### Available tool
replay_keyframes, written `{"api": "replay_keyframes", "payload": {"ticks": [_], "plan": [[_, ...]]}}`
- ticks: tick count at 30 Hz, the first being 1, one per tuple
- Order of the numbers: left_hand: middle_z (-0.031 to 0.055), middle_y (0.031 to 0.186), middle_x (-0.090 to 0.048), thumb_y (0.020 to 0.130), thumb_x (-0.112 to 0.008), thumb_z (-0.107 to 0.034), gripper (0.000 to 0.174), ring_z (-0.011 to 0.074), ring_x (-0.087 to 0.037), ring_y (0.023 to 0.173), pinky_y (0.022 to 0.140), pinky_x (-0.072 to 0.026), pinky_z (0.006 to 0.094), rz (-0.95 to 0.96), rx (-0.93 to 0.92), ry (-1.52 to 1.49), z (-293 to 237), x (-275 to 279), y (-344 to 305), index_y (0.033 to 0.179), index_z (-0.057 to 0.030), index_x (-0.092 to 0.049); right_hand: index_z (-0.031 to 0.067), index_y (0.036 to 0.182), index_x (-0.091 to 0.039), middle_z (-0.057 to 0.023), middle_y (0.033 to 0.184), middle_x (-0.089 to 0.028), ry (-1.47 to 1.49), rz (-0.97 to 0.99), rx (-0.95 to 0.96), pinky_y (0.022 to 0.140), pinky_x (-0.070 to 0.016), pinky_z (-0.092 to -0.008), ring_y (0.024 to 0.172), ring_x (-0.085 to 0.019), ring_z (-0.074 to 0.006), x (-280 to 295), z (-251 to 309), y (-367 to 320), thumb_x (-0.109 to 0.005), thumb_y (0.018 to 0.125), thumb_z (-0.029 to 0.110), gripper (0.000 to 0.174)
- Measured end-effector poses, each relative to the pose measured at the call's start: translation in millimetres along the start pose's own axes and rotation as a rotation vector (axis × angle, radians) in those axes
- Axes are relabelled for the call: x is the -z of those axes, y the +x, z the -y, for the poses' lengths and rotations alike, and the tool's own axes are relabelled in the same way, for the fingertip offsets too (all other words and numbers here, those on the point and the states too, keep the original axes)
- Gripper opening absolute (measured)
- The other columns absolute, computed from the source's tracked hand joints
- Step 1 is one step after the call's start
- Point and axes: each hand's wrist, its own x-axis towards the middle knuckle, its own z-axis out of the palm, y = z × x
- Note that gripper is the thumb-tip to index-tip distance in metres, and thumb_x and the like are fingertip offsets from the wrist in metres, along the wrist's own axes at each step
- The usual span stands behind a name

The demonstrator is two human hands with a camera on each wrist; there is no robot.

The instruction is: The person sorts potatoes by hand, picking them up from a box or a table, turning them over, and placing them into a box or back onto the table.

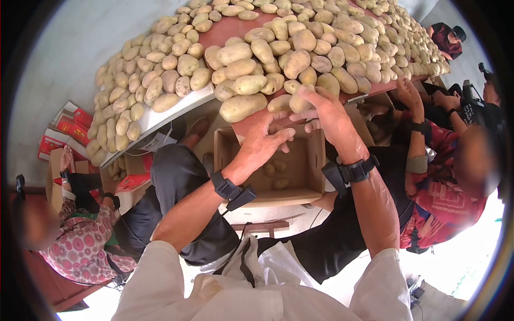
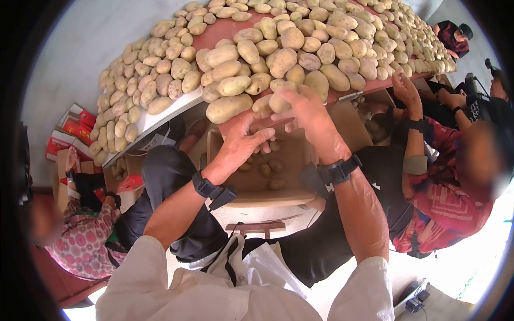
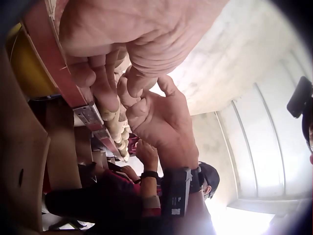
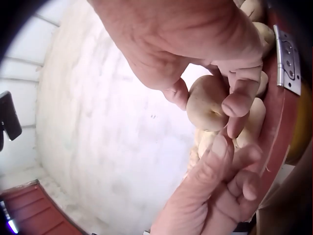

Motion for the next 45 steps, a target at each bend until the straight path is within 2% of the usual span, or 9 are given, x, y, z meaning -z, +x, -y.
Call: {"api": "replay_keyframes", "payload": {"ticks": [4, 7, 9, 11, 14, 22, 32, 37, 45], "plan": [[0.0055, 0.097, -0.069, 0.104, -0.062, -0.021, 0.041, 0.0095, -0.065, 0.077, 0.063, -0.0475, 0.0229, 0.023, 0.053, 0.038, 11, 4, 3, 0.139, -0.0016, -0.055, 0.0048, 0.134, -0.059, -0.0065, 0.12, -0.067, 0.063, 0.012, 0.061, 0.057, -0.0406, -0.0254, 0.09, -0.072, -0.0206, 10, -1, 20, -0.067, 0.097, 0.038, 0.051], [0.0134, 0.096, -0.069, 0.103, -0.063, -0.019, 0.043, 0.0161, -0.068, 0.076, 0.072, -0.0543, 0.0298, 0.022, 0.029, 0.022, 12, 5, 4, 0.135, 0.0081, -0.054, 0.0043, 0.136, -0.058, -0.0052, 0.121, -0.066, 0.034, 0.025, 0.076, 0.057, -0.0377, -0.0253, 0.09, -0.07, -0.0196, 7, 4, 34, -0.068, 0.097, 0.036, 0.052], [0.0096, 0.098, -0.069, 0.104, -0.061, -0.021, 0.041, 0.0128, -0.067, 0.078, 0.068, -0.0509, 0.0262, 0.031, 0.042, 0.023, 12, 7, 4, 0.136, 0.0034, -0.055, 0.0041, 0.137, -0.057, -0.0044, 0.121, -0.066, 0.031, 0.024, 0.085, 0.057, -0.0366, -0.0255, 0.089, -0.07, -0.0188, 3, 12, 41, -0.068, 0.097, 0.035, 0.052], [0.0058, 0.099, -0.069, 0.105, -0.06, -0.022, 0.039, 0.0096, -0.065, 0.08, 0.064, -0.0476, 0.0225, 0.041, 0.062, 0.025, 14, 8, 4, 0.138, -0.0012, -0.055, -0.0003, 0.136, -0.056, -0.012, 0.116, -0.067, 0.06, 0.007, 0.101, 0.058, -0.0464, -0.0283, 0.093, -0.069, -0.0191, -1, 21, 51, -0.068, 0.094, 0.029, 0.052], [0.0057, 0.1, -0.069, 0.105, -0.059, -0.022, 0.038, 0.0097, -0.066, 0.08, 0.064, -0.0472, 0.0222, 0.03, 0.08, -0.006, 14, 9, 3, 0.137, -0.0021, -0.056, 0.0002, 0.143, -0.05, -0.0087, 0.121, -0.065, 0.077, -0.066, 0.303, 0.061, -0.0447, -0.0282, 0.097, -0.068, -0.0191, -8, 25, 70, -0.069, 0.096, 0.029, 0.059], [0.0067, 0.104, -0.069, 0.105, -0.058, -0.021, 0.037, 0.0122, -0.069, 0.084, 0.064, -0.0472, 0.0229, -0.013, 0.119, 0.026, 9, 17, 5, 0.136, -0.0014, -0.055, -0.0046, 0.146, -0.045, -0.0143, 0.121, -0.065, -0.089, -0.158, 0.301, 0.063, -0.0488, -0.0295, 0.102, -0.07, -0.0204, 4, 12, 85, -0.066, 0.094, 0.019, 0.061], [0.0067, 0.109, -0.069, 0.102, -0.062, -0.025, 0.042, 0.0131, -0.069, 0.091, 0.068, -0.0489, 0.0235, -0.044, 0.119, 0.121, 4, 17, 2, 0.133, 0.0035, -0.06, -0.0002, 0.12, -0.067, -0.0082, 0.102, -0.072, -0.137, -0.042, 0.339, 0.062, -0.0462, -0.0265, 0.093, -0.071, -0.0179, 18, 1, 52, -0.064, 0.095, 0.021, 0.033], [0.0066, 0.107, -0.069, 0.104, -0.06, -0.024, 0.038, 0.0122, -0.068, 0.088, 0.067, -0.0474, 0.0226, -0.047, 0.1, 0.084, 10, 27, 4, 0.13, 0.0027, -0.062, 0.0016, 0.102, -0.074, -0.0095, 0.085, -0.074, -0.379, 0.121, 0.267, 0.056, -0.0447, -0.0274, 0.073, -0.07, -0.0159, 31, -8, 20, -0.061, 0.092, 0.018, 0.023], [0.0028, 0.095, -0.069, 0.104, -0.061, -0.025, 0.027, 0.0072, -0.064, 0.079, 0.063, -0.0438, 0.0202, -0.07, 0.117, 0.105, -3, 29, 0, 0.119, -0.0033, -0.07, 0.0001, 0.112, -0.071, -0.0084, 0.089, -0.072, -0.882, 0.378, -0.108, 0.064, -0.0523, -0.0302, 0.078, -0.071, -0.0181, 31, -37, 4, -0.058, 0.088, 0.018, 0.032]]}}
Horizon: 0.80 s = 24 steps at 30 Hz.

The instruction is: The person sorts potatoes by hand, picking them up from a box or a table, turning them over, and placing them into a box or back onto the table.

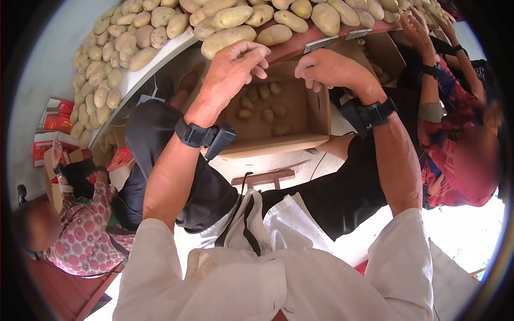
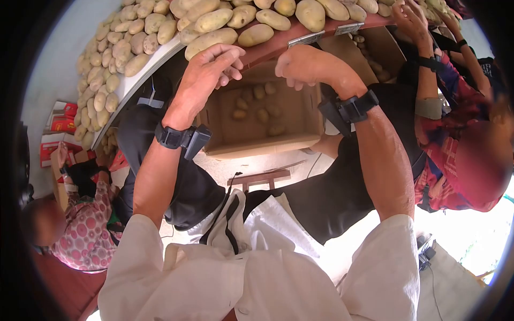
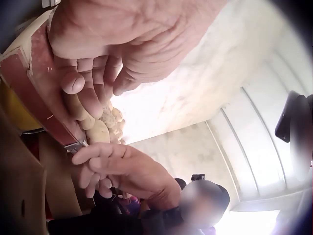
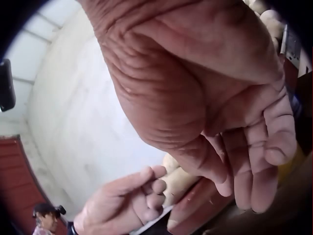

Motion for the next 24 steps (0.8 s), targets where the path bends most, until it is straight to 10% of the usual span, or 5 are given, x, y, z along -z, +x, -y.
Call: {"api": "replay_keyframes", "payload": {"ticks": [7, 9, 15, 19, 24], "plan": [[0.003, 0.093, -0.071, 0.1, -0.064, -0.023, 0.028, 0.0087, -0.067, 0.08, 0.066, -0.0476, 0.0249, 0.304, 0.087, 0.319, 25, -15, -1, 0.114, -0.0002, -0.07, -0.0033, 0.105, -0.07, -0.0126, 0.088, -0.07, -0.121, -0.055, 0.036, 0.071, -0.0543, -0.0382, 0.078, -0.069, -0.0237, -7, -25, -2, -0.059, 0.088, 0.02, 0.031], [0.0037, 0.093, -0.071, 0.098, -0.062, -0.021, 0.026, 0.0111, -0.068, 0.079, 0.069, -0.0496, 0.0253, 0.336, 0.104, 0.376, 50, -17, 6, 0.11, 0.0012, -0.07, -0.0002, 0.091, -0.07, -0.0177, 0.083, -0.069, -0.422, -0.216, 0.255, 0.073, -0.0525, -0.0456, 0.08, -0.068, -0.0357, -8, -22, -6, -0.053, 0.088, 0.017, 0.025], [0.0087, 0.089, -0.07, 0.097, -0.061, -0.017, 0.025, 0.0153, -0.07, 0.075, 0.074, -0.0544, 0.0295, 0.436, 0.233, 0.651, 110, -20, 20, 0.107, 0.004, -0.069, 0.0005, 0.092, -0.07, -0.0201, 0.089, -0.07, -0.294, -0.427, 0.494, 0.08, -0.0517, -0.0486, 0.087, -0.066, -0.0388, -9, -23, -11, -0.052, 0.092, 0.019, 0.026], [0.0253, 0.107, -0.073, 0.091, -0.06, -0.019, 0.027, 0.0408, -0.071, 0.101, 0.088, -0.0555, 0.048, 0.326, 0.095, 1.07, 179, -4, 28, 0.104, 0.0016, -0.072, 0.0006, 0.106, -0.068, -0.018, 0.09, -0.069, -0.34, -0.376, 0.436, 0.078, -0.0511, -0.0425, 0.086, -0.065, -0.035, 5, -16, -23, -0.057, 0.093, 0.02, 0.026], [0.027, 0.117, -0.07, 0.09, -0.059, -0.02, 0.03, 0.0434, -0.066, 0.112, 0.096, -0.0529, 0.0516, 0.376, 0.23, 1.246, 251, 38, 32, 0.107, 0.0011, -0.073, 0.0002, 0.106, -0.066, -0.0195, 0.09, -0.067, -0.475, -0.498, 0.669, 0.078, -0.0505, -0.0441, 0.084, -0.064, -0.0364, 11, -35, -29, -0.057, 0.093, 0.019, 0.025]]}}
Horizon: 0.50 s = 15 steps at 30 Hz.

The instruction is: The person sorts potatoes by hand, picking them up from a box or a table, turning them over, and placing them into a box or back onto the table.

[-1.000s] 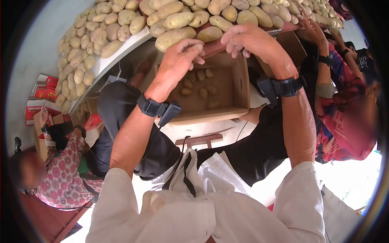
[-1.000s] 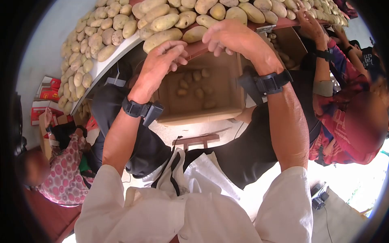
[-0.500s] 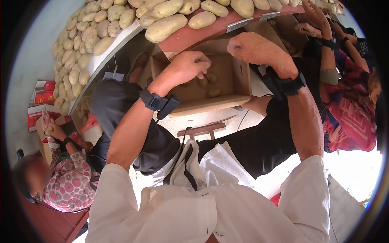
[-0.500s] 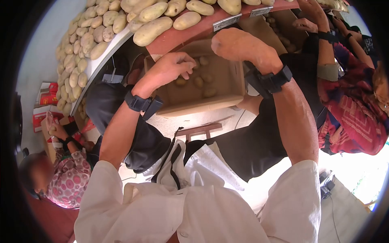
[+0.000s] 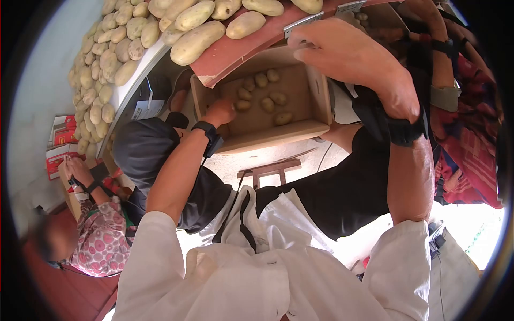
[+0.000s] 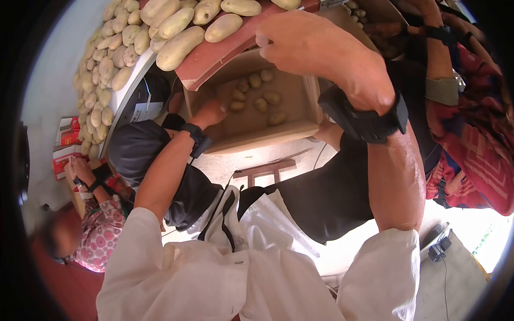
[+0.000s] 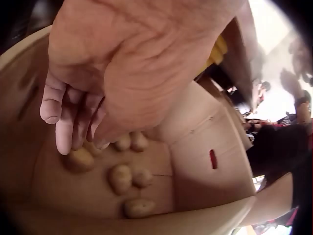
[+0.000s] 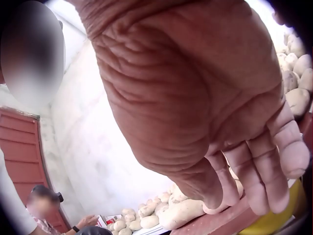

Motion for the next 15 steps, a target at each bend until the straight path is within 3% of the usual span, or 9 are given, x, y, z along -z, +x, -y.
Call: {"api": "replay_keyframes", "payload": {"ticks": [2, 4, 6, 8, 10, 13, 15], "plan": [[0.0268, 0.118, -0.069, 0.09, -0.059, -0.021, 0.032, 0.0431, -0.066, 0.112, 0.097, -0.0525, 0.0511, 0.066, 0.045, 0.051, 17, -11, 1, 0.109, 0.0008, -0.073, 0.0005, 0.107, -0.066, -0.0203, 0.09, -0.067, 0.036, 0.012, -0.082, 0.077, -0.0503, -0.0443, 0.084, -0.064, -0.0372, 3, 2, -5, -0.057, 0.093, 0.02, 0.025], [0.0261, 0.12, -0.069, 0.091, -0.057, -0.022, 0.033, 0.0429, -0.065, 0.113, 0.099, -0.0516, 0.05, 0.084, -0.038, 0.136, 31, -29, 6, 0.112, -0.0023, -0.074, 0.0008, 0.108, -0.065, -0.0211, 0.091, -0.067, 0.072, 0.03, -0.171, 0.077, -0.0501, -0.0445, 0.084, -0.063, -0.0381, 16, 13, -8, -0.057, 0.093, 0.02, 0.026], [0.0253, 0.121, -0.069, 0.092, -0.058, -0.025, 0.033, 0.0435, -0.066, 0.111, 0.098, -0.0521, 0.0496, 0.127, -0.049, 0.066, 19, -27, 11, 0.112, -0.0044, -0.074, 0.0011, 0.112, -0.065, -0.0221, 0.093, -0.067, 0.193, 0.155, -0.41, 0.079, -0.0509, -0.0443, 0.086, -0.064, -0.0398, 31, 29, -3, -0.057, 0.094, 0.021, 0.028], [0.0245, 0.121, -0.069, 0.092, -0.06, -0.029, 0.033, 0.044, -0.066, 0.109, 0.096, -0.0525, 0.0493, 0.17, -0.058, -0.006, 2, -27, 15, 0.112, -0.0064, -0.074, 0.0013, 0.113, -0.065, -0.0225, 0.094, -0.068, 0.174, 0.158, -0.399, 0.08, -0.0512, -0.0446, 0.088, -0.064, -0.0404, 33, 29, -4, -0.058, 0.094, 0.021, 0.028], [0.0217, 0.127, -0.068, 0.096, -0.058, -0.032, 0.039, 0.0401, -0.066, 0.115, 0.099, -0.0517, 0.0468, 0.047, -0.22, -0.125, -17, -33, 19, 0.124, -0.0091, -0.07, 0.0016, 0.114, -0.065, -0.0228, 0.096, -0.068, 0.153, 0.161, -0.385, 0.081, -0.0516, -0.0449, 0.09, -0.065, -0.0409, 31, 28, -4, -0.058, 0.095, 0.022, 0.029], [0.0224, 0.13, -0.067, 0.098, -0.058, -0.032, 0.044, 0.0389, -0.065, 0.119, 0.102, -0.0502, 0.0458, 0.145, -0.187, -0.203, -35, -40, 42, 0.135, -0.0104, -0.064, 0.0025, 0.116, -0.065, -0.023, 0.098, -0.068, 0.131, 0.109, -0.372, 0.083, -0.0518, -0.0461, 0.093, -0.065, -0.0414, 26, 27, -6, -0.059, 0.095, 0.023, 0.03], [0.0245, 0.127, -0.067, 0.098, -0.055, -0.028, 0.04, 0.0416, -0.064, 0.118, 0.101, -0.0502, 0.0478, 0.133, -0.176, -0.239, -52, -39, 47, 0.131, -0.0078, -0.066, 0.0026, 0.116, -0.065, -0.023, 0.099, -0.068, 0.112, 0.066, -0.381, 0.085, -0.0517, -0.0469, 0.095, -0.065, -0.0418, 27, 32, -8, -0.061, 0.095, 0.024, 0.031]]}}
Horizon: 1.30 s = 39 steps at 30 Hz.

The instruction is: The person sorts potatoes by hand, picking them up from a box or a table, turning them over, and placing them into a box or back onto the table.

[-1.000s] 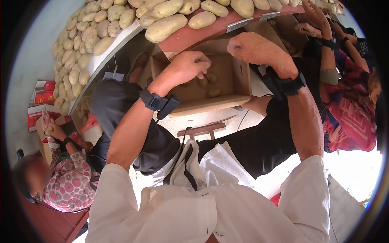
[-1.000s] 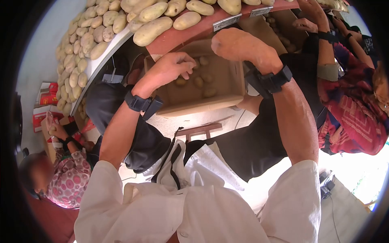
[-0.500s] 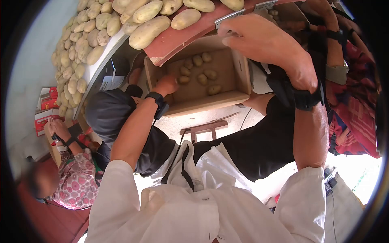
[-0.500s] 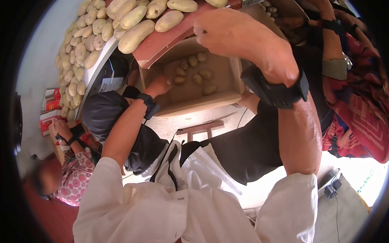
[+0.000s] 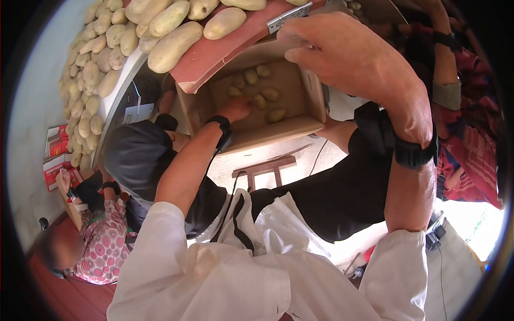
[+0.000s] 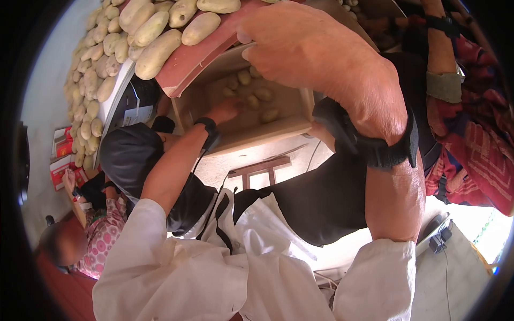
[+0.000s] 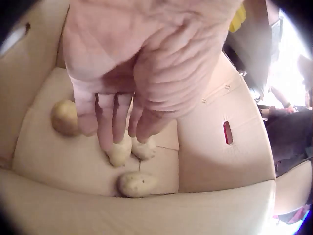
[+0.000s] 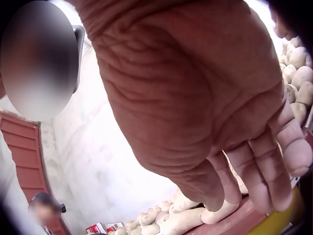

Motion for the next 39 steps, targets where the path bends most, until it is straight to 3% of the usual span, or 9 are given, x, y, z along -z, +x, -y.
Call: {"api": "replay_keyframes", "payload": {"ticks": [4, 11, 17, 19, 22, 26, 32, 34, 39], "plan": [[0.027, 0.124, -0.068, 0.09, -0.062, -0.02, 0.04, 0.0429, -0.064, 0.116, 0.1, -0.0512, 0.0501, -0.289, -0.127, -0.082, 3, -25, 20, 0.126, -0.0032, -0.067, 0.0021, 0.113, -0.066, -0.022, 0.092, -0.068, -0.024, 0.058, -0.013, 0.08, -0.0518, -0.0469, 0.09, -0.065, -0.0427, 2, 2, 0, -0.063, 0.093, 0.02, 0.027], [0.0257, 0.124, -0.069, 0.083, -0.063, -0.012, 0.045, 0.0409, -0.066, 0.116, 0.1, -0.0517, 0.0496, -0.244, -0.135, 0.031, 26, -58, 79, 0.127, -0.0018, -0.067, 0.0016, 0.116, -0.067, -0.0212, 0.087, -0.068, 0.1, 0.091, -0.055, 0.076, -0.0511, -0.0474, 0.084, -0.065, -0.0422, 8, 2, -5, -0.062, 0.093, 0.018, 0.028], [0.0266, 0.119, -0.071, 0.086, -0.058, -0.012, 0.039, 0.0413, -0.068, 0.113, 0.099, -0.0521, 0.0511, 0.061, -0.285, 0.036, 10, -84, 87, 0.121, 0.0002, -0.07, 0.002, 0.116, -0.067, -0.0208, 0.084, -0.068, 0.019, 0.109, -0.082, 0.076, -0.0506, -0.0481, 0.083, -0.065, -0.0413, 0, -5, -8, -0.062, 0.093, 0.018, 0.028], [0.0275, 0.12, -0.07, 0.089, -0.056, -0.017, 0.039, 0.0414, -0.067, 0.114, 0.1, -0.0522, 0.0499, 0.21, -0.118, -0.009, -45, -44, 53, 0.119, 0.0021, -0.071, 0.0014, 0.114, -0.067, -0.0207, 0.084, -0.067, 0.068, 0.108, -0.078, 0.077, -0.0505, -0.0485, 0.083, -0.065, -0.0418, 3, -1, -7, -0.061, 0.093, 0.018, 0.027], [0.0281, 0.121, -0.069, 0.089, -0.057, -0.02, 0.041, 0.042, -0.067, 0.114, 0.101, -0.0517, 0.0487, 0.289, -0.104, 0.174, -10, -100, 101, 0.121, 0.0024, -0.071, 0.0014, 0.114, -0.067, -0.0208, 0.083, -0.067, 0.071, 0.113, -0.089, 0.076, -0.0504, -0.049, 0.082, -0.065, -0.0419, 1, -4, -8, -0.061, 0.093, 0.018, 0.027], [0.0273, 0.123, -0.069, 0.089, -0.06, -0.026, 0.043, 0.0413, -0.067, 0.115, 0.101, -0.0518, 0.048, 0.313, -0.072, 0.277, -18, -95, 105, 0.119, 0.0025, -0.071, 0.0014, 0.114, -0.067, -0.0211, 0.081, -0.067, 0.072, 0.101, -0.083, 0.075, -0.0503, -0.0498, 0.081, -0.065, -0.0421, 2, -6, -6, -0.062, 0.093, 0.017, 0.027], [0.0245, 0.137, -0.063, 0.089, -0.062, -0.038, 0.056, 0.0397, -0.061, 0.126, 0.108, -0.0474, 0.0472, 0.225, -0.109, 0.018, -36, -82, 82, 0.132, -0.0022, -0.066, 0.0002, 0.111, -0.067, -0.0215, 0.082, -0.067, 0.055, 0.113, -0.048, 0.077, -0.0511, -0.0498, 0.081, -0.066, -0.0419, 6, -11, -5, -0.061, 0.092, 0.016, 0.025], [0.0235, 0.144, -0.058, 0.089, -0.062, -0.04, 0.06, 0.0389, -0.055, 0.133, 0.113, -0.0429, 0.0462, 0.108, -0.243, 0.031, -32, -74, 75, 0.138, -0.0046, -0.062, -0.0006, 0.109, -0.067, -0.0217, 0.084, -0.068, 0.05, 0.123, -0.025, 0.078, -0.0516, -0.0495, 0.083, -0.066, -0.0416, 8, -12, -5, -0.061, 0.092, 0.016, 0.025], [0.019, 0.141, -0.06, 0.089, -0.062, -0.039, 0.056, 0.033, -0.056, 0.132, 0.11, -0.0435, 0.0435, 0.309, -0.046, -0.174, -62, -32, 38, 0.134, -0.0059, -0.065, -0.0026, 0.105, -0.068, -0.0221, 0.088, -0.069, 0.031, 0.136, 0.027, 0.08, -0.0529, -0.0488, 0.086, -0.067, -0.0409, 12, -12, -4, -0.06, 0.091, 0.015, 0.024]]}}
